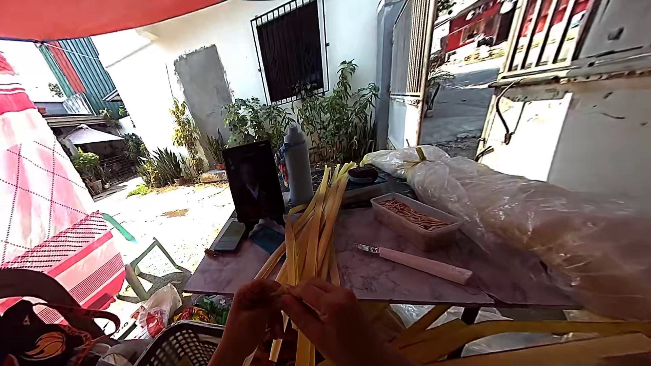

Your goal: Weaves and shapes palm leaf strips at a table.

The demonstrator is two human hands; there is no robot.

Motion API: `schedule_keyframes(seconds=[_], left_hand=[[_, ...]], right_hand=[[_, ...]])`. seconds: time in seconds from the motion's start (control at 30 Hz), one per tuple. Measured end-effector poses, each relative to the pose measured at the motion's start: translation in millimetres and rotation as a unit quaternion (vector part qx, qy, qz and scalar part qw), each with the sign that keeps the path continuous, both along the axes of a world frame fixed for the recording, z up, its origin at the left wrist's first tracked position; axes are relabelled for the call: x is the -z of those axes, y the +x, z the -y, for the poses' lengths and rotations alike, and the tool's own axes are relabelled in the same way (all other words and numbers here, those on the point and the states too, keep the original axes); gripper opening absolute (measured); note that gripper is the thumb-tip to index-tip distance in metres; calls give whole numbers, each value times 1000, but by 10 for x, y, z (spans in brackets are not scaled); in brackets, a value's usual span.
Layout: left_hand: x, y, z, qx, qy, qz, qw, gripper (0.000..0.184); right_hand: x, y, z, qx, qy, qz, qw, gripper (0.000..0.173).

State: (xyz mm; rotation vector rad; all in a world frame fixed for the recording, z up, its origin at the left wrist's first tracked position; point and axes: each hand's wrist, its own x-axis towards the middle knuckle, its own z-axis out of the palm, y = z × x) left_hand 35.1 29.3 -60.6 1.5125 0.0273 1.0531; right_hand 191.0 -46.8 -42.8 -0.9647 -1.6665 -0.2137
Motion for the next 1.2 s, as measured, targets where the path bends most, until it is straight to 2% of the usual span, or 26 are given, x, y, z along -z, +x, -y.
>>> schedule_keyframes(seconds=[0.07, 0.1, 0.17, 0.23, 0.3, 0.37, 0.47, 0.53, 0.67, 0.77, 0.97, 1.2], left_hand=[[-46, -96, -108, -3, -8, -10, 1000, 14], [-98, -169, -166, -17, -8, -13, 1000, 13], [-234, -367, -279, -71, -7, -22, 997, 8], [-364, -607, -403, -129, -4, -36, 991, 14], [-449, -846, -566, -151, -1, -39, 988, 18], [-486, -1068, -764, -116, 7, -32, 993, 14], [-505, -1279, -949, -145, 12, -61, 987, 23], [-491, -1369, -1010, -175, -9, -80, 981, 25], [-470, -1466, -1065, -204, -34, -115, 972, 24], [-430, -1514, -1092, -212, -47, -127, 968, 24], [-416, -1567, -1082, -227, -46, -146, 962, 25], [-479, -1504, -912, -265, -88, -163, 946, 30]], right_hand=[[-108, 166, -54, -23, -60, 20, 998, 26], [-172, 317, -124, -2, -75, 33, 997, 26], [-303, 773, -338, 92, -76, 54, 991, 20], [-423, 1399, -563, 202, -137, 64, 968, 19], [-485, 2014, -720, 298, -262, 61, 916, 20], [-392, 2563, -871, 359, -376, 71, 851, 19], [-126, 3148, -1094, 364, -486, 109, 788, 21], [-25, 3280, -1138, 350, -500, 105, 785, 20], [193, 3531, -1297, 360, -471, 100, 799, 12], [241, 3545, -1325, 365, -457, 108, 804, 17], [105, 3271, -1138, 365, -383, 97, 843, 17], [-94, 2937, -980, 376, -386, 63, 840, 18]])
